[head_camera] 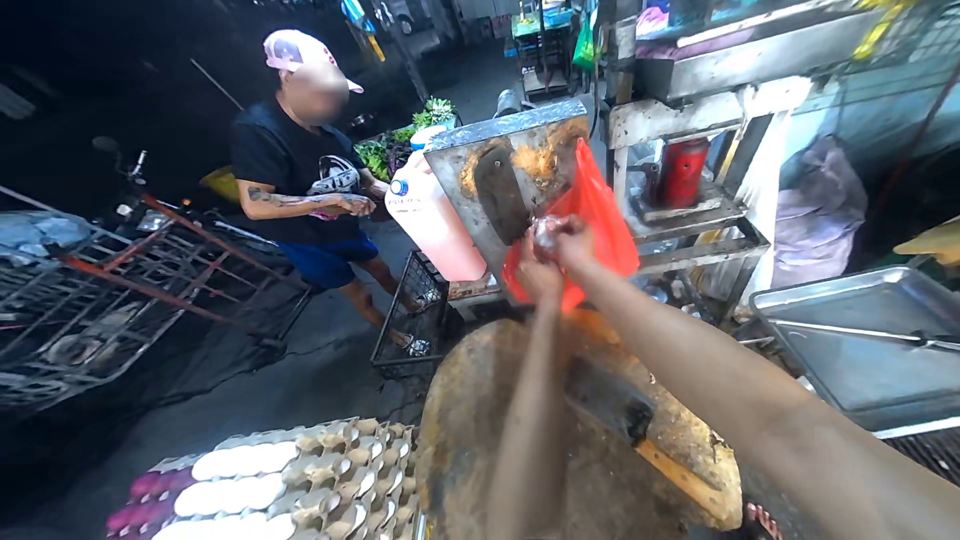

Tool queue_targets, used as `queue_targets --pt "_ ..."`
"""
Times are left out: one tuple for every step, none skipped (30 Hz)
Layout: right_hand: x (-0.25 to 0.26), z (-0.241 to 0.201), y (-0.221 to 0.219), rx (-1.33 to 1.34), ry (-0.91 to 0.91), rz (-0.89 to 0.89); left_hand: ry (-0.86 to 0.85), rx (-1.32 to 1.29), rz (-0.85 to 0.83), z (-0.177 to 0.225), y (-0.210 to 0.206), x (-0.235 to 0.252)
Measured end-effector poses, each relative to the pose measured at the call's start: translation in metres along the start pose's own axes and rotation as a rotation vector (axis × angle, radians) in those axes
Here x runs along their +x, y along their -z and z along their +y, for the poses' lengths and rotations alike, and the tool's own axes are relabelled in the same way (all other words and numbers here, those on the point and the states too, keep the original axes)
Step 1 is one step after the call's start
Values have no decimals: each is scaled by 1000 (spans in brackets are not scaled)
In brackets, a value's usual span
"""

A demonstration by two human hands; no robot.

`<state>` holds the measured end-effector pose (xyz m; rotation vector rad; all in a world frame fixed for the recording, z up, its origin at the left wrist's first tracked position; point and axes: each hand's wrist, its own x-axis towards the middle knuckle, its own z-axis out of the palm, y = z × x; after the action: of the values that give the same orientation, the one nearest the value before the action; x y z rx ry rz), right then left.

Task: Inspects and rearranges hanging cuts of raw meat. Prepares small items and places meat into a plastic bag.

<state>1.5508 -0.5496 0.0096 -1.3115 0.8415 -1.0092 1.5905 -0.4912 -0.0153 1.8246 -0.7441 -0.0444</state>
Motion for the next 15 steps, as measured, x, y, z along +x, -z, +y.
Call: queue_targets --pt "-1 -1 -1 17 -31 -2 5 -95 0 -4 -2 0" --pt "-1 -1 -2 30 -53 -4 11 -217 1 -8 -4 0" --pt "0 1 -3 49 -62 -13 24 -357 5 -10 -5 1" --pt "0 3 -4 69 -63 -31 68 -484 7 -10 -5 2" --pt "0 5 -3 65 -44 -62 137 -569 5 -9 -3 4" --pt "-2 7 -2 20 1 -101 217 -613 -3 -7 0 7" --pt "-4 9 0 -69 61 -145 307 -645 -23 -5 4 10" --pt "-6 11 3 -157 126 -190 386 -677 -52 -3 9 14" --pt "-7 14 5 -225 182 -229 438 -694 -97 -1 14 16" --pt "-6 17 8 -271 217 -263 467 -700 -137 -2 17 18" --pt "-5 19 10 -304 227 -292 477 -702 -161 -3 18 19" --pt "-4 18 12 -330 213 -310 471 -705 -170 -3 18 20" --pt "-3 16 13 -355 181 -325 451 -702 -164 -3 18 20" --pt "-2 14 14 -378 145 -337 422 -684 -158 -4 17 20" --pt "-2 13 15 -391 105 -350 386 -657 -162 -5 17 19"
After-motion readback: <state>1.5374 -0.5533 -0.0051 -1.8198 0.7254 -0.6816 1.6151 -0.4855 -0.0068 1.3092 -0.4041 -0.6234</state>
